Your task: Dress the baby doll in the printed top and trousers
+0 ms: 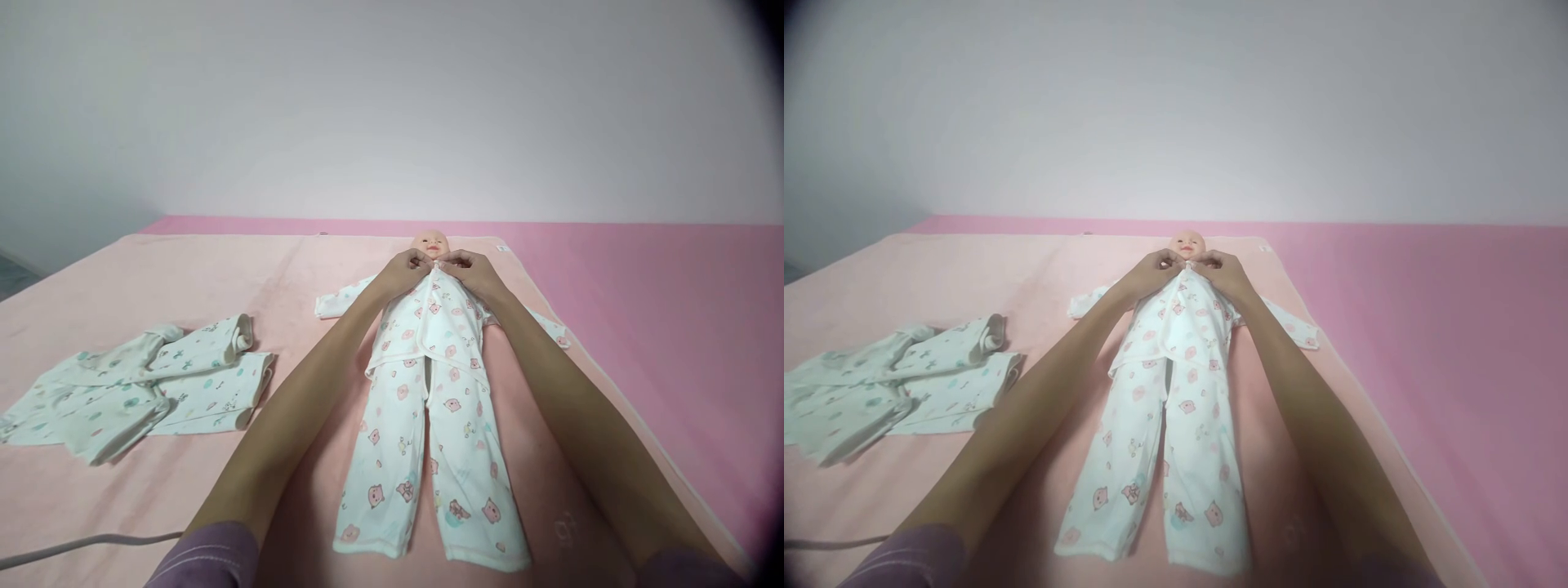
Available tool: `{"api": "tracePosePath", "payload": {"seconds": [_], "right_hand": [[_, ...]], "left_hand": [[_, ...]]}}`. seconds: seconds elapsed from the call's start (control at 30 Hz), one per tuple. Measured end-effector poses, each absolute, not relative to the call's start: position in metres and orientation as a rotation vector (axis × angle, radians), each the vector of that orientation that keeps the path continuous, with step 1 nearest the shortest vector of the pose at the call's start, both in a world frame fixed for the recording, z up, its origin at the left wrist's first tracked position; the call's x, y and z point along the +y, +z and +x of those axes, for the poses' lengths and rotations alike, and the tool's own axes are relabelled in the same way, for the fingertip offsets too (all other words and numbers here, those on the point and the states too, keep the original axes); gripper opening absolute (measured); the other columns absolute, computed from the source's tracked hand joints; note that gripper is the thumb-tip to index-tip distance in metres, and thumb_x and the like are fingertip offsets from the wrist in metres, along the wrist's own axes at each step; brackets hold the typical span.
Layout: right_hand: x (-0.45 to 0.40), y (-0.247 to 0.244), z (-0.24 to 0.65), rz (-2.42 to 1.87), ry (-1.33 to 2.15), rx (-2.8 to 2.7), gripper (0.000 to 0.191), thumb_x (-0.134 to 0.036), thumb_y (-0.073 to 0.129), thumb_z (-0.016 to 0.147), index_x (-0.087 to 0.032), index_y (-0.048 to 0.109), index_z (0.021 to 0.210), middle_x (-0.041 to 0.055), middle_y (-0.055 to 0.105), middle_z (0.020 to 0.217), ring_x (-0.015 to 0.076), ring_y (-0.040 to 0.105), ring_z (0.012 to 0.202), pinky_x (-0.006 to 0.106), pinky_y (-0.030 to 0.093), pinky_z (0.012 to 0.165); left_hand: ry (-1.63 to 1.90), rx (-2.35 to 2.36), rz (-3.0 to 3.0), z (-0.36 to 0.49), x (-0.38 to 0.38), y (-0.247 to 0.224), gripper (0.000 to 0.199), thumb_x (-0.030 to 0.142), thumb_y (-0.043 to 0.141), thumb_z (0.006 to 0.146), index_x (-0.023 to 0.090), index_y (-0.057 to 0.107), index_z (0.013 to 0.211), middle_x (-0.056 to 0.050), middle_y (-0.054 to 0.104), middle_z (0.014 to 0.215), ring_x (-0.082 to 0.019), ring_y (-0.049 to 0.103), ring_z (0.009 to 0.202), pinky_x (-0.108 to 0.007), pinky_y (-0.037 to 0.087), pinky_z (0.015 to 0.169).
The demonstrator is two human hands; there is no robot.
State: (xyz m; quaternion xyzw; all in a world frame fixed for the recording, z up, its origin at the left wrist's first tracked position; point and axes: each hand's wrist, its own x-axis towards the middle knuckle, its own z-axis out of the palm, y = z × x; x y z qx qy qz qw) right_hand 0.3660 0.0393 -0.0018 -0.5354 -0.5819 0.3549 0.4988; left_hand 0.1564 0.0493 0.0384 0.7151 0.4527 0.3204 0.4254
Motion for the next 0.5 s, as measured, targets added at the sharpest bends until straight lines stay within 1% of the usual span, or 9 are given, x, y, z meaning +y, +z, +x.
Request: {"api": "tracePosePath", "payload": {"seconds": [0.17,0.27,0.33,0.4,0.5], "right_hand": [[0.038,-0.003,0.363,-1.351,0.757,-1.422,0.037,-0.052,0.085,0.080,-0.022,0.080,0.100,0.0045,0.075,0.098,0.0204,0.061,0.089,0.037,0.052,0.087],[0.039,-0.005,0.361,-1.362,0.710,-1.413,0.035,-0.052,0.082,0.083,-0.022,0.076,0.099,0.0050,0.076,0.104,0.0209,0.063,0.091,0.038,0.053,0.088],[0.039,-0.006,0.358,-1.382,0.645,-1.400,0.030,-0.048,0.078,0.086,-0.023,0.073,0.100,0.0052,0.076,0.109,0.0202,0.063,0.090,0.038,0.053,0.088],[0.036,-0.004,0.354,-1.384,0.508,-1.400,0.022,-0.041,0.073,0.089,-0.023,0.071,0.101,0.0058,0.075,0.112,0.0192,0.062,0.089,0.037,0.053,0.090],[0.025,0.001,0.347,-1.356,0.253,-1.467,0.014,-0.033,0.067,0.092,-0.022,0.070,0.101,0.0080,0.072,0.112,0.0211,0.060,0.091,0.039,0.052,0.094]], "left_hand": [[0.888,1.201,1.776,0.161,0.054,0.032,0.022,0.040,0.079,0.090,0.020,0.072,0.097,-0.008,0.075,0.108,-0.021,0.068,0.094,-0.032,0.054,0.080],[0.953,1.231,1.760,0.166,0.062,0.024,0.018,0.037,0.078,0.090,0.021,0.072,0.095,-0.007,0.077,0.105,-0.022,0.069,0.098,-0.033,0.054,0.085],[0.987,1.228,1.754,0.169,0.066,0.020,0.013,0.033,0.075,0.091,0.021,0.072,0.095,-0.006,0.078,0.105,-0.021,0.069,0.100,-0.033,0.053,0.088],[1.018,1.206,1.758,0.169,0.066,0.016,0.011,0.031,0.072,0.093,0.020,0.071,0.095,-0.006,0.077,0.106,-0.020,0.068,0.101,-0.032,0.053,0.091],[1.119,1.170,1.783,0.162,0.059,0.012,0.015,0.031,0.070,0.094,0.020,0.069,0.106,-0.006,0.075,0.112,-0.017,0.066,0.101,-0.030,0.051,0.093]]}}
